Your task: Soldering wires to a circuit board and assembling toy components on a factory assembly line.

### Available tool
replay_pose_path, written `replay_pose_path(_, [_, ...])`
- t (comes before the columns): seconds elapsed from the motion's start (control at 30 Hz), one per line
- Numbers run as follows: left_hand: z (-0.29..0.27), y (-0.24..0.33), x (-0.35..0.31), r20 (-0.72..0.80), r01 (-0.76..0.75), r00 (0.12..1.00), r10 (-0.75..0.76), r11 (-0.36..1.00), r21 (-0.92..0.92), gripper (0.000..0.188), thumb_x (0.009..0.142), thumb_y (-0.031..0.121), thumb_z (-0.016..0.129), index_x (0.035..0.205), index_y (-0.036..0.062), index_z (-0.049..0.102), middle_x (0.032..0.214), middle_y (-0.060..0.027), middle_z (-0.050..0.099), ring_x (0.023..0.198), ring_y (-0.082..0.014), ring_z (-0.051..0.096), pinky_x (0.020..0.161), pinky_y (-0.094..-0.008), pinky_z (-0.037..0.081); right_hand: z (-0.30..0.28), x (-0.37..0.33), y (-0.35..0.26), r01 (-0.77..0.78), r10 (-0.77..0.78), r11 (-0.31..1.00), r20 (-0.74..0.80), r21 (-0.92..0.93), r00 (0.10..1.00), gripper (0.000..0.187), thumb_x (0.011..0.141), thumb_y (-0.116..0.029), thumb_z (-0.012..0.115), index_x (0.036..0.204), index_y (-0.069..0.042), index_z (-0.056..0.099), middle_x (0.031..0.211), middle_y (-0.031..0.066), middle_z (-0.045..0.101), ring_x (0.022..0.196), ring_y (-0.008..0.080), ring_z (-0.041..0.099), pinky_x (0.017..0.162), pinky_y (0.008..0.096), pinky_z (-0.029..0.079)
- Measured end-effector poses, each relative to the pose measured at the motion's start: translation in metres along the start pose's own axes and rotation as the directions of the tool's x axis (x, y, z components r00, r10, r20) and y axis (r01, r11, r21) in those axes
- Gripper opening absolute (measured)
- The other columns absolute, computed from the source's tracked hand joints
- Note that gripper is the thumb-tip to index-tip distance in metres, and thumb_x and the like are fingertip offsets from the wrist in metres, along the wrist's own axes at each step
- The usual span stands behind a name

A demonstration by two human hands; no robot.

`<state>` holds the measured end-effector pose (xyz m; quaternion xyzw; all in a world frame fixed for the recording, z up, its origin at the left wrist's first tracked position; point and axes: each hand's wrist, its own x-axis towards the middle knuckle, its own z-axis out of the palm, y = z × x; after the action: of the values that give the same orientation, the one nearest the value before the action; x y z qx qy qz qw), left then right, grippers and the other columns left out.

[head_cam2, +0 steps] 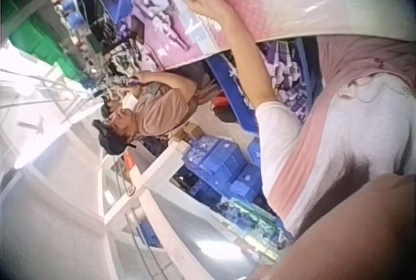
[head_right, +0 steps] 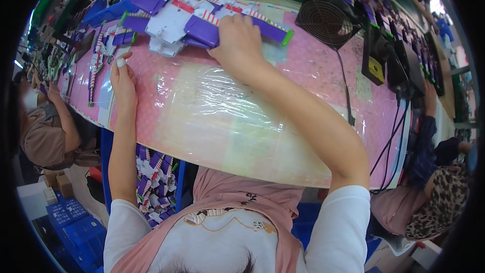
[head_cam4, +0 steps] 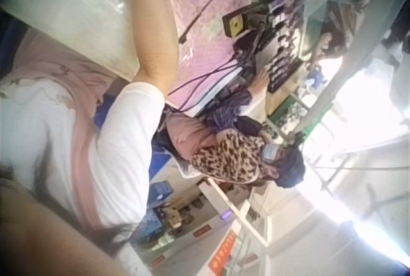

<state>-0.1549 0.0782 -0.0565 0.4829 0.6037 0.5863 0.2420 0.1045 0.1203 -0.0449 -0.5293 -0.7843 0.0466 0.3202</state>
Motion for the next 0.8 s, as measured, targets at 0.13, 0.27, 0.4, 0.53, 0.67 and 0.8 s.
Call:
replay_pose_path(0.13, [0.003,0.002,-0.002,-0.001,-0.016,1.0,0.016,1.0,0.02,0.035,0.095,0.03,0.038,0.101,0.0019,0.058,0.055,0.0069,0.03,0.048,-0.0017,0.026,0.042,-0.0201,0.019,-0.003,0.001,-0.002,-0.122,0.12,0.992,0.19,0.001,0.974,0.035,0.064,-0.013,0.07,0.089,0.002,0.051,0.091,0.0179,0.057,0.089,0.0339,0.056,0.071,0.044,0.046])
replay_pose_path(0.27, [0.002,-0.004,0.0,0.023,-0.032,0.999,0.033,0.999,-0.031,0.033,0.095,0.029,0.04,0.105,0.0015,0.055,0.058,0.007,0.027,0.046,-0.0009,0.022,0.04,-0.0192,0.016,-0.023,0.002,-0.007,-0.145,0.133,0.989,0.26,0.027,0.956,0.037,0.063,-0.013,0.069,0.089,0.003,0.048,0.086,0.0215,0.059,0.082,0.0347,0.059,0.069,0.0437,0.046])
replay_pose_path(0.4, [0.001,-0.001,-0.003,0.022,-0.028,0.999,0.029,1.0,-0.012,0.034,0.095,0.03,0.04,0.104,0.0016,0.056,0.057,0.0071,0.028,0.047,-0.0009,0.023,0.041,-0.0194,0.016,-0.043,-0.009,-0.001,-0.182,0.155,0.97,0.167,0.158,0.974,0.042,0.061,-0.013,0.071,0.092,0.004,0.047,0.081,0.0206,0.061,0.075,0.0339,0.061,0.066,0.0407,0.047])
replay_pose_path(0.53, [0.001,0.005,-0.004,0.02,-0.004,1.0,0.004,1.0,0.015,0.035,0.095,0.031,0.039,0.102,0.0024,0.057,0.056,0.0074,0.028,0.048,-0.0012,0.025,0.042,-0.0198,0.018,-0.07,-0.008,0.022,-0.128,0.165,0.932,-0.084,0.339,0.983,0.043,0.062,-0.014,0.072,0.094,0.003,0.049,0.074,0.0135,0.061,0.069,0.023,0.061,0.065,0.0319,0.047])
replay_pose_path(0.67, [-0.002,0.002,-0.001,0.023,0.002,1.0,-0.002,1.0,-0.002,0.034,0.095,0.031,0.039,0.102,0.0035,0.058,0.056,0.0081,0.028,0.048,-0.001,0.025,0.042,-0.0197,0.018,-0.078,-0.003,0.045,-0.329,0.345,0.878,0.017,0.348,0.938,0.04,0.06,-0.016,0.073,0.09,0.002,0.055,0.077,0.012,0.061,0.07,0.0205,0.059,0.066,0.0308,0.047])
replay_pose_path(0.8, [-0.002,-0.004,0.002,0.008,-0.042,0.999,0.042,0.997,0.069,0.034,0.095,0.032,0.04,0.102,0.0051,0.059,0.056,0.0091,0.026,0.048,-0.0013,0.024,0.042,-0.0203,0.017,-0.047,-0.015,0.076,-0.277,0.294,0.95,-0.118,0.147,0.948,0.044,0.055,-0.019,0.075,0.09,0.001,0.058,0.078,0.0128,0.061,0.073,0.0225,0.06,0.07,0.033,0.047])
